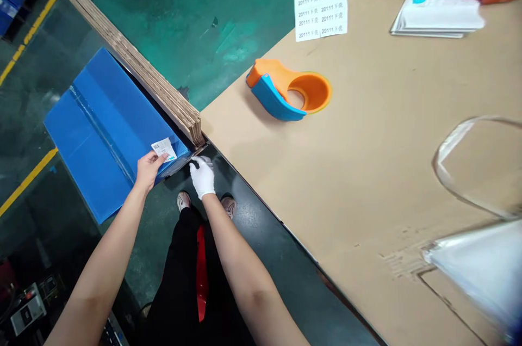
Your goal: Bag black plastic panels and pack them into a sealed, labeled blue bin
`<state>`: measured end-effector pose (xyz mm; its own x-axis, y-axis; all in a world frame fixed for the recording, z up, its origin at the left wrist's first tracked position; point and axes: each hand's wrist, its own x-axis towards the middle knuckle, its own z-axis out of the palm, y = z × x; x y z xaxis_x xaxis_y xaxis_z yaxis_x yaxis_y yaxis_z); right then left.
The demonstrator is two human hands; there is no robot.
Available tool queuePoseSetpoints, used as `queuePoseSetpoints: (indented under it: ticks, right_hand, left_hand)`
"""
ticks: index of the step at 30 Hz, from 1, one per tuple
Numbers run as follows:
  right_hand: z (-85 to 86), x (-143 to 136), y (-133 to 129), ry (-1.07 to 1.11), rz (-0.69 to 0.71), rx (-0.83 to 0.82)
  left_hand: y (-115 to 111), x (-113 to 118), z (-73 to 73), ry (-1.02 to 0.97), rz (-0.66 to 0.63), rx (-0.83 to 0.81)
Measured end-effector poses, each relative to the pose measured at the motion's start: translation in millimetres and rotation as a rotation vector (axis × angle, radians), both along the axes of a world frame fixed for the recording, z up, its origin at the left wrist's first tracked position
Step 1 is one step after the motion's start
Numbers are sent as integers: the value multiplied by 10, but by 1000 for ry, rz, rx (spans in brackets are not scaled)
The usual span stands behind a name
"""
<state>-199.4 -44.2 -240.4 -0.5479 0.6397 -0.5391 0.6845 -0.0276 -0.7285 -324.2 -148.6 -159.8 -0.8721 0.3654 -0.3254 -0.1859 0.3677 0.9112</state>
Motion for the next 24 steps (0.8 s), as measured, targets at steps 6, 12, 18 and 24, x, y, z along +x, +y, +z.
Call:
queuePoseSetpoints:
  ticks: [6, 12, 18, 24]
  right_hand:
    - [-6, -9, 15, 32, 82, -10]
    - [77, -31, 62, 43, 161, 56]
    - [844, 371, 235, 435, -6, 254]
    - [1675, 762, 1236, 444, -67, 635]
  left_hand:
    - [-4, -3, -17, -9, 6, 12]
    - [-10, 2, -22, -10, 4, -24]
    - [-6, 71, 87, 5, 9, -119]
    - [17, 90, 120, -19, -17, -175]
